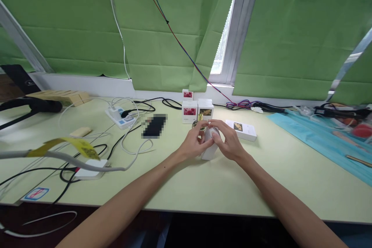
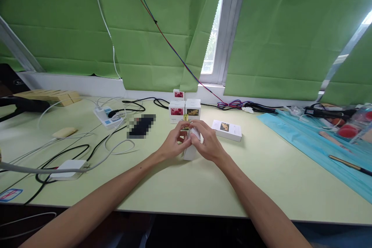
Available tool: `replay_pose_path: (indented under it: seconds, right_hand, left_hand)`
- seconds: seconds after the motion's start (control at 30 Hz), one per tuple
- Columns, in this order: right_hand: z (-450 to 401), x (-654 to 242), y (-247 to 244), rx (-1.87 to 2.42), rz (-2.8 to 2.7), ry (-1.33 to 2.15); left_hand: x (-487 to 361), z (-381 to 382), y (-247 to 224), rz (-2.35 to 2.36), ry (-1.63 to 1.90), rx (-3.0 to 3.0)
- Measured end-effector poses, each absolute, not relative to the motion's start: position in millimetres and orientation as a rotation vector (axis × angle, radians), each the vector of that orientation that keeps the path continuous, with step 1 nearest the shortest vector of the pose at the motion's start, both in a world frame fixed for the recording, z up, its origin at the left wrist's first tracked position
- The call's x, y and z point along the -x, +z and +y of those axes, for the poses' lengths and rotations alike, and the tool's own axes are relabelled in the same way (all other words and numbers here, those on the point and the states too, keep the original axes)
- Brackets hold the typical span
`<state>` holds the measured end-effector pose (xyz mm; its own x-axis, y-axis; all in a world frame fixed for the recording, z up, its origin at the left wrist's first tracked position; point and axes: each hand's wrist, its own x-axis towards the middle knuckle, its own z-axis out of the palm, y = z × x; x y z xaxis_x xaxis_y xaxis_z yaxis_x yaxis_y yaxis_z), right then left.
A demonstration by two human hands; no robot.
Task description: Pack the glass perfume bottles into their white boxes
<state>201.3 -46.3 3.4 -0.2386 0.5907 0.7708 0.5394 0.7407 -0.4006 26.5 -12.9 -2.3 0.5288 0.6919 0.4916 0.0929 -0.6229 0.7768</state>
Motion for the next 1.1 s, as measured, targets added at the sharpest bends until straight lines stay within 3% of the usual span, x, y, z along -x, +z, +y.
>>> replay_pose_path:
  seconds: [1.1]
  right_hand:
    - [-46.8, -204.3, 0.9, 0.946, -1.859, 0.225]
  left_hand:
    - [-21.6, -10.8, -6.7, 0.604, 1.030, -2.077]
